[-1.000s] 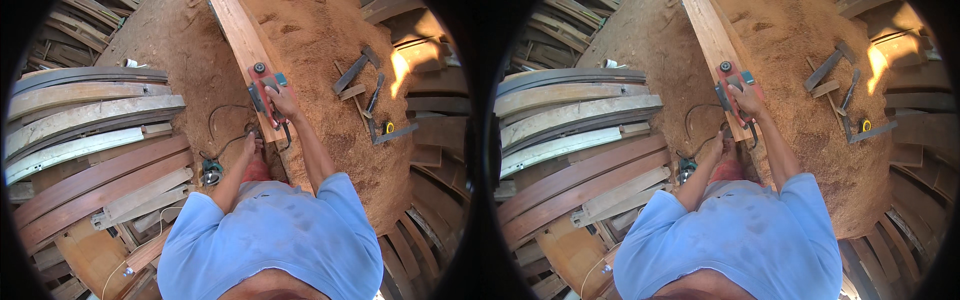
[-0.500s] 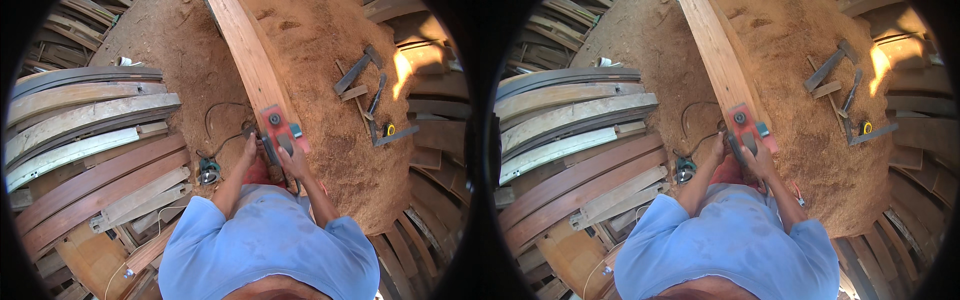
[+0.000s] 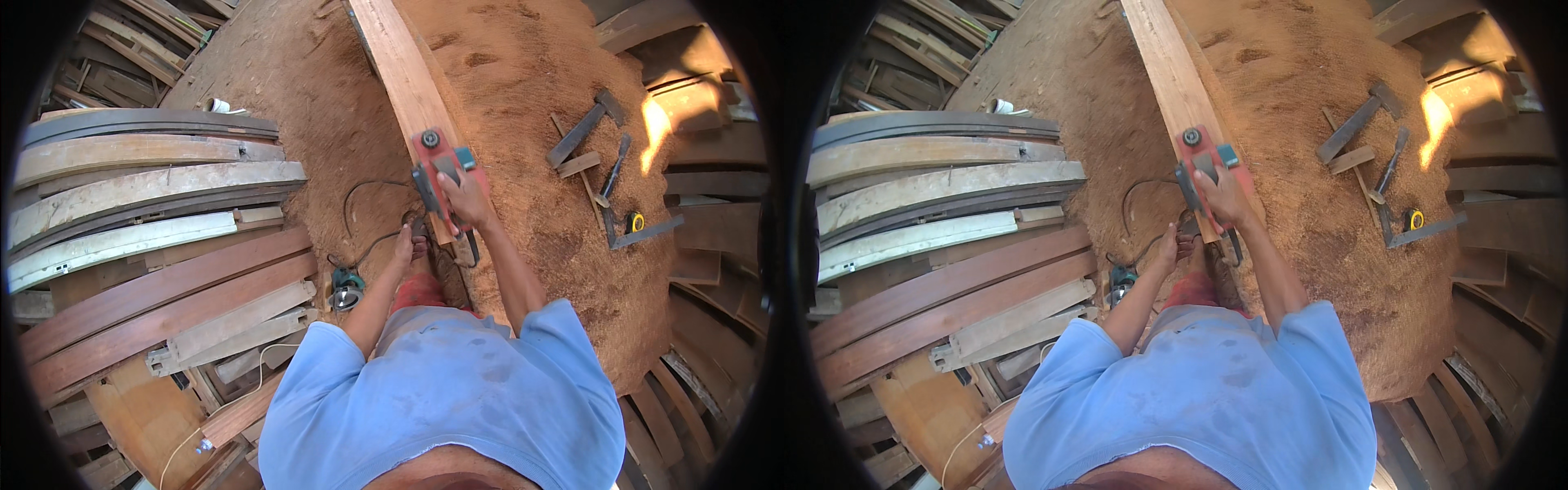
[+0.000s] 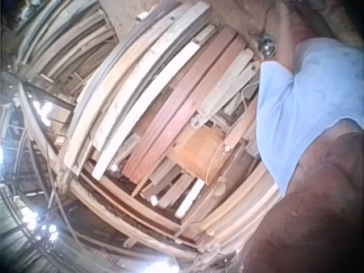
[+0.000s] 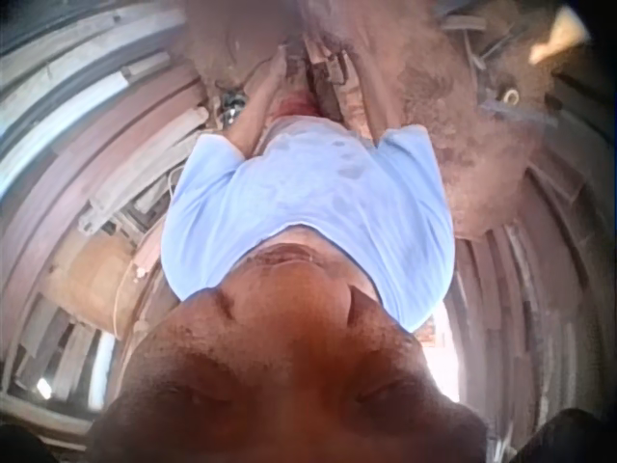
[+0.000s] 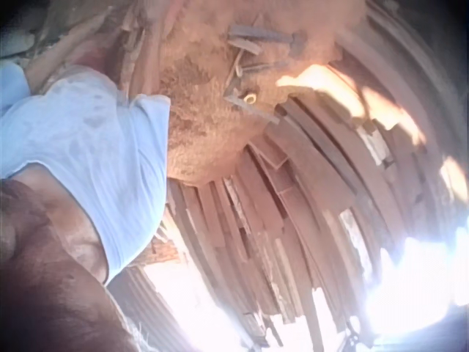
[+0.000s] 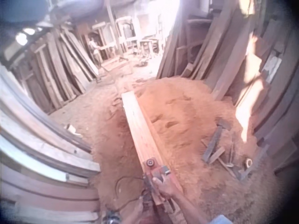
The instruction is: The person uses a chisel and a mallet to shape the edges of a wooden plank on a workbench. They then use a hand saw to cut the plank and a power sander to smooth the surface. The person handles the wood and tools directly to refine the plank's dimensions and finish.
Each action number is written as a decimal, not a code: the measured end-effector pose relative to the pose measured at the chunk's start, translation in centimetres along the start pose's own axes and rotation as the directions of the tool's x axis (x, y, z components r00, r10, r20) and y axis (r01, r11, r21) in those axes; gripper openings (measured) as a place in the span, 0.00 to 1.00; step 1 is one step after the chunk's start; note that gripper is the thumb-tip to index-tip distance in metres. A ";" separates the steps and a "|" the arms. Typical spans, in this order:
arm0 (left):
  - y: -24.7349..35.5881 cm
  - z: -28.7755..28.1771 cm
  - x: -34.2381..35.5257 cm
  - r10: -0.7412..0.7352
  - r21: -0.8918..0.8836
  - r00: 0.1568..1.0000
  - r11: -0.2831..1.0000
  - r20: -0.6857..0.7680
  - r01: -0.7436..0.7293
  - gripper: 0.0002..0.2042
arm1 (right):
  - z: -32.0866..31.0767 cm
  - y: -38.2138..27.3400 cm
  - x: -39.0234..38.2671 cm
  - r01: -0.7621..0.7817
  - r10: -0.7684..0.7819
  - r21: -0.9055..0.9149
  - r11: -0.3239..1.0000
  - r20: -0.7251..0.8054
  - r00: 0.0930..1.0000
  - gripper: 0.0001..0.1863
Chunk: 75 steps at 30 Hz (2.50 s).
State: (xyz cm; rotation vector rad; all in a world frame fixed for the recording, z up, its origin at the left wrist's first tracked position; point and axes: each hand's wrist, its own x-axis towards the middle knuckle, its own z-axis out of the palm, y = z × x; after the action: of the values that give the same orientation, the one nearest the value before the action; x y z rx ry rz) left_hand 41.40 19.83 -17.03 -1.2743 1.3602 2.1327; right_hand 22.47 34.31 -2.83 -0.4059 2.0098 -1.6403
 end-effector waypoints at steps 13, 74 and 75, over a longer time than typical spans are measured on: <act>-6.9 0.4 -0.8 -0.155 0.084 0.988 0.985 0.023 0.152 0.34 | -1.1 0.4 -17.7 -0.173 0.156 -0.185 0.967 -0.106 0.982 0.23; 3.0 8.5 6.5 0.484 0.043 0.866 0.875 -0.128 -0.483 0.40 | -1.2 -2.9 15.6 -0.154 0.139 -0.236 0.959 -0.079 0.987 0.31; 2.9 8.1 7.0 0.487 -0.094 0.867 0.863 -0.108 -0.496 0.40 | -1.0 -2.5 12.6 -0.134 0.124 -0.157 0.978 -0.072 0.990 0.28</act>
State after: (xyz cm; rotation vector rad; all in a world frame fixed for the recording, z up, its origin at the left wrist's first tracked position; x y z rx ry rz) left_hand 31.43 23.85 -19.83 -1.1548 1.7740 2.5516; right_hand 11.27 27.91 -2.72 -0.2781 2.1758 -1.4327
